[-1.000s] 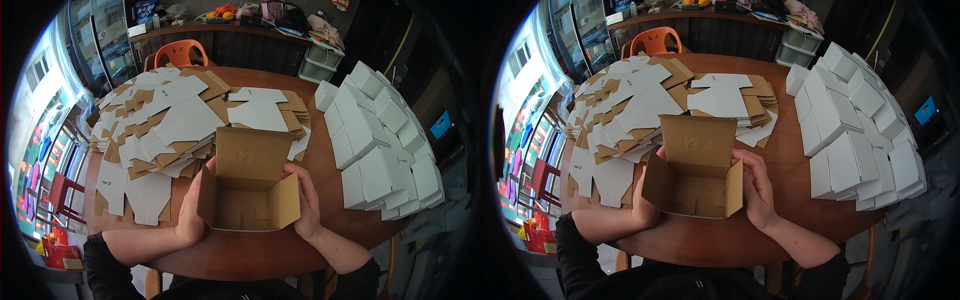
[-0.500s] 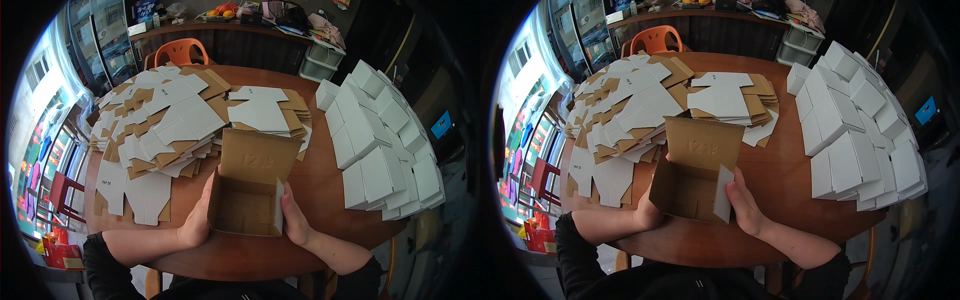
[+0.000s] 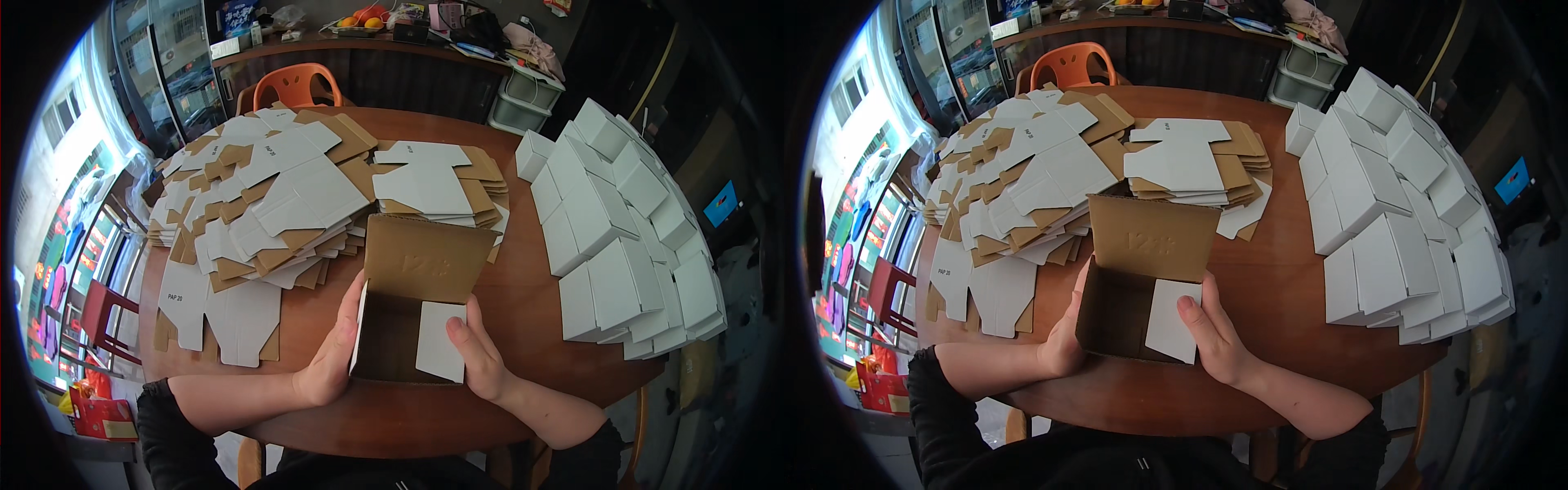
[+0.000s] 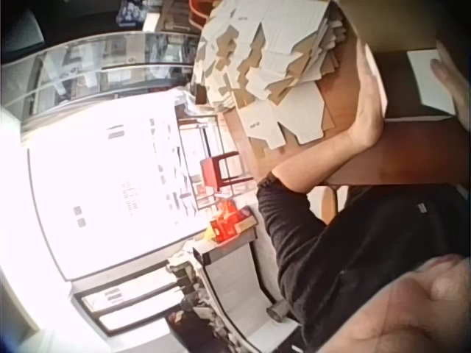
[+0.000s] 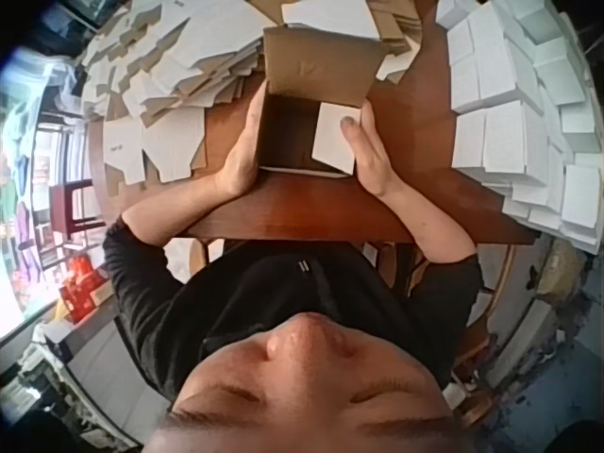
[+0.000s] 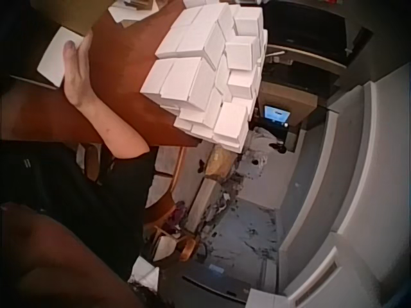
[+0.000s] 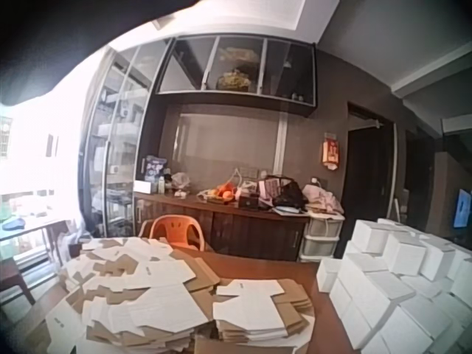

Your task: The person assembles small white cardboard boxes from flat pre-cut sheets. They fold the cardboard along pre-scored lines, tuck the flaps into slots to form the box structure, and then place the finished boxes into a growing stack on the right side of the table.

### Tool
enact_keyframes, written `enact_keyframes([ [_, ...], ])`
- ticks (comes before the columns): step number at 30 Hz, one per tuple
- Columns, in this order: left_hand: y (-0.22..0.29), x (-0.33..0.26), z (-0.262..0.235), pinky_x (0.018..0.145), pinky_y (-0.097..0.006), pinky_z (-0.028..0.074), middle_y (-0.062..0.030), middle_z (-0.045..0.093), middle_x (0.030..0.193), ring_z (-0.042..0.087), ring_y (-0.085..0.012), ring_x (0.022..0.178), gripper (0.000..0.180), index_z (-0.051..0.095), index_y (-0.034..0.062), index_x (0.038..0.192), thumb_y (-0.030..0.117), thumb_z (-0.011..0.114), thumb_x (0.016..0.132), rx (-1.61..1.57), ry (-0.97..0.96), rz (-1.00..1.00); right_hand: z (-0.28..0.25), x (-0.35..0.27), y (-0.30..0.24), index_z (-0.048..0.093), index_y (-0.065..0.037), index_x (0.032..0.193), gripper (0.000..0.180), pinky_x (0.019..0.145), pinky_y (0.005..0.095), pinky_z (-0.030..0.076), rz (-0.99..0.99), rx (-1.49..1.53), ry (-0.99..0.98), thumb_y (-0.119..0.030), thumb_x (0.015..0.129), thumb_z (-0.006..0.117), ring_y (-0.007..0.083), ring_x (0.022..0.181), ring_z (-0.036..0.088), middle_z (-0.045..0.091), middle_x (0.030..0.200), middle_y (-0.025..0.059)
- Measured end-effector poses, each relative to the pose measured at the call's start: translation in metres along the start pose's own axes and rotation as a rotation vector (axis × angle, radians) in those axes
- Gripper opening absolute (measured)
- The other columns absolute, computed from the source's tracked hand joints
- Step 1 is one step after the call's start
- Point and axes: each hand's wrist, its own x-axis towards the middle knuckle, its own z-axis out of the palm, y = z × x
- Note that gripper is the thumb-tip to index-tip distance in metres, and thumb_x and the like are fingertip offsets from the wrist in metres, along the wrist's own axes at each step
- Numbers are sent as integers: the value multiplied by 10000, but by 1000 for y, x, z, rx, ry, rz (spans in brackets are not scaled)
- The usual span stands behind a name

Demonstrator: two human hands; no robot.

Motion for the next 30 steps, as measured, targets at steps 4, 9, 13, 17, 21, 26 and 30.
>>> enact_keyframes([
  [4,-1,0,-1,1204,-406,186,-142,152,1631,201,-250,1497,740,-32,19,1583,488,221,1070,13,9,9,0,2,3,165,-28,1538,537,1116,313,272,-30,18,5,-291,1097,322,137,1296,366,380,1449,75],
  [9,4,-1,-2,1194,-393,203,-135,191,1613,241,-238,1475,714,21,10,1581,454,255,1072,-110,50,-84,0,2,4,165,-27,1538,542,1080,306,305,-26,44,2,-283,1093,338,115,1219,403,408,1406,63],
  [13,15,0,4,1175,-355,222,-139,251,1578,286,-214,1440,654,46,2,1576,323,312,1072,-28,92,-120,0,1,7,167,-25,1536,536,1064,304,322,-30,53,23,-277,1093,335,110,1205,420,425,1395,68],
  [17,17,-1,1,1170,-348,228,-137,269,1568,291,-209,1434,632,54,11,1576,252,340,1067,3,90,-126,4,2,1,173,-20,1529,527,1049,301,336,-64,9,38,-267,1092,333,106,1187,434,437,1378,72],
  [21,19,-1,3,1161,-338,236,-128,278,1561,297,-198,1425,610,74,16,1571,173,359,1055,33,114,-147,4,2,0,183,-20,1520,514,1046,299,343,-80,8,37,-257,1090,334,112,1183,442,439,1375,79],
  [26,18,0,3,1155,-331,245,-120,285,1552,305,-189,1414,603,89,18,1568,137,366,1046,2,120,-150,8,2,1,193,-22,1508,495,1041,295,346,-60,72,64,-251,1090,325,114,1180,448,441,1370,86],
  [30,17,-1,3,1153,-332,248,-121,292,1543,310,-189,1406,603,90,13,1565,135,366,1044,-2,123,-154,7,2,2,216,-25,1490,473,1033,289,349,-20,56,60,-254,1090,320,110,1163,453,449,1353,84],
])
